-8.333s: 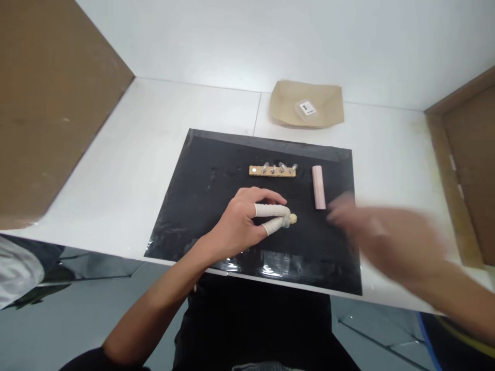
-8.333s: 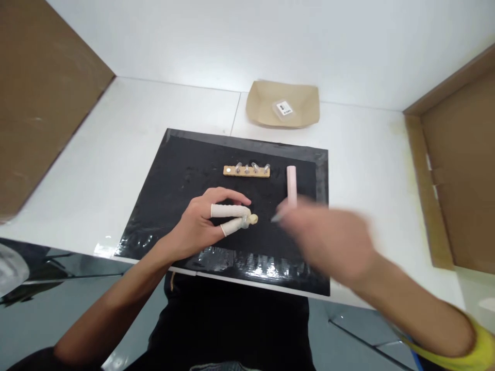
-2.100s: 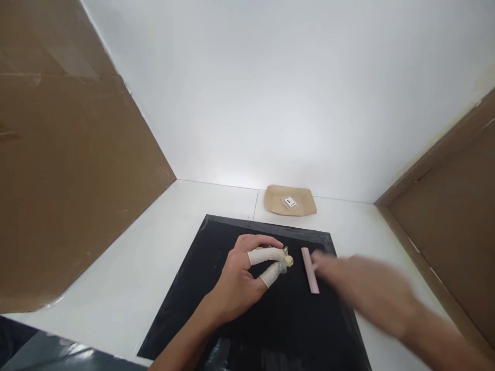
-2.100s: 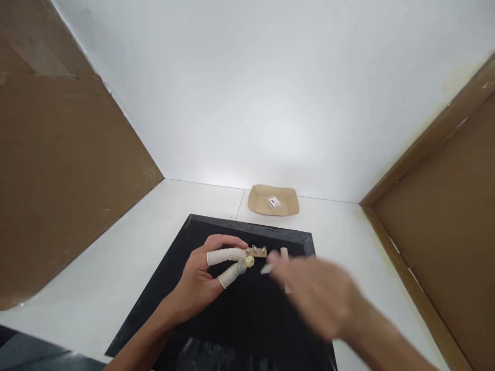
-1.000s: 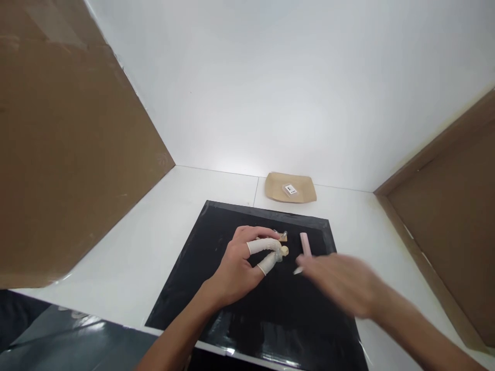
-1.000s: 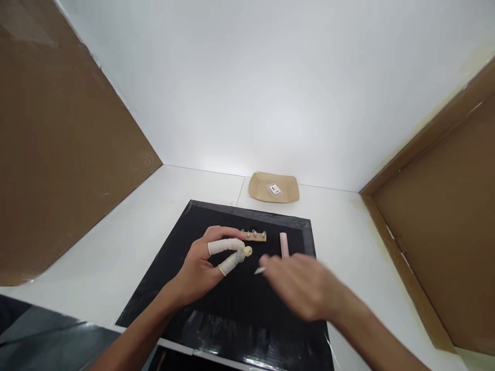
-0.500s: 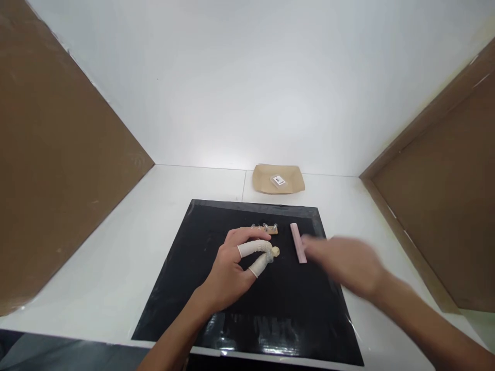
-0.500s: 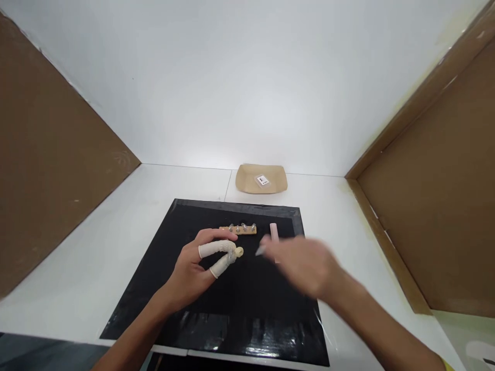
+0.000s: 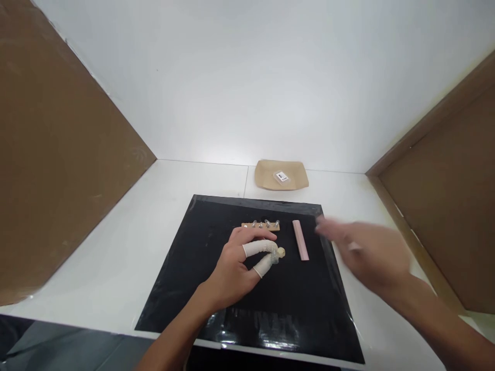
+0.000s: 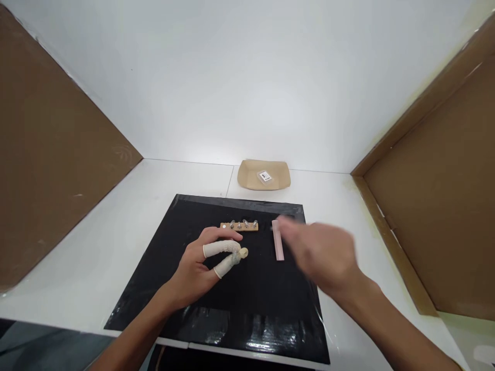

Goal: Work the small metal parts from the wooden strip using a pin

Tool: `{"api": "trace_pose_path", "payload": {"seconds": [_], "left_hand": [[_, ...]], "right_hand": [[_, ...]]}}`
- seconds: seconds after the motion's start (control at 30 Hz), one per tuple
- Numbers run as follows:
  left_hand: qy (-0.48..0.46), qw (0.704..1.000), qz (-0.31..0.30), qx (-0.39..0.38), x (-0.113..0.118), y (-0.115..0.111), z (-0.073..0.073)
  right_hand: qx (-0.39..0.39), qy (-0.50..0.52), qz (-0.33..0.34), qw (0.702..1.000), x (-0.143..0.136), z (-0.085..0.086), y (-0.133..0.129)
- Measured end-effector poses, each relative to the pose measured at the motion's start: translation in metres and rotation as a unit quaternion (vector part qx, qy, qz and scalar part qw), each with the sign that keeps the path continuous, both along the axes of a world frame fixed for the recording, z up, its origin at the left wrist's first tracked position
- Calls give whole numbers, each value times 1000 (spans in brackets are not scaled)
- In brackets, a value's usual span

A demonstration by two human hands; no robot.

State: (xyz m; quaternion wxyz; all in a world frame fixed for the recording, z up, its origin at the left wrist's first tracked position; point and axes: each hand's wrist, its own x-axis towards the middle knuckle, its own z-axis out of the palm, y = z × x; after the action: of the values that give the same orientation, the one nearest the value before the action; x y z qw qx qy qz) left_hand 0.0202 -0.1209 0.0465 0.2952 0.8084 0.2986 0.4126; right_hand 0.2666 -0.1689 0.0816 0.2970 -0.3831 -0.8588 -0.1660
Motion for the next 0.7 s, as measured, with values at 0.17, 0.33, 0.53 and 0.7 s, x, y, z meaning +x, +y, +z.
{"api": "trace_pose_path", "payload": {"seconds": [0.17,0.33,0.53,0.7], "left_hand": [[1,1000,1,-12,-1,0,-1],[3,1000,-1,-14,0,-1,-3],[6,1000,-10,-11,2,0,-2],[11,1000,-6,-7,3,-1,1]], "right_hand": [[36,1,18,999,9,-4,-2],[52,0,4,999,11,-7,-4],[40,-30,69,996,2,-10,-7],[40,-11,65,997,2,-9,-9]]}}
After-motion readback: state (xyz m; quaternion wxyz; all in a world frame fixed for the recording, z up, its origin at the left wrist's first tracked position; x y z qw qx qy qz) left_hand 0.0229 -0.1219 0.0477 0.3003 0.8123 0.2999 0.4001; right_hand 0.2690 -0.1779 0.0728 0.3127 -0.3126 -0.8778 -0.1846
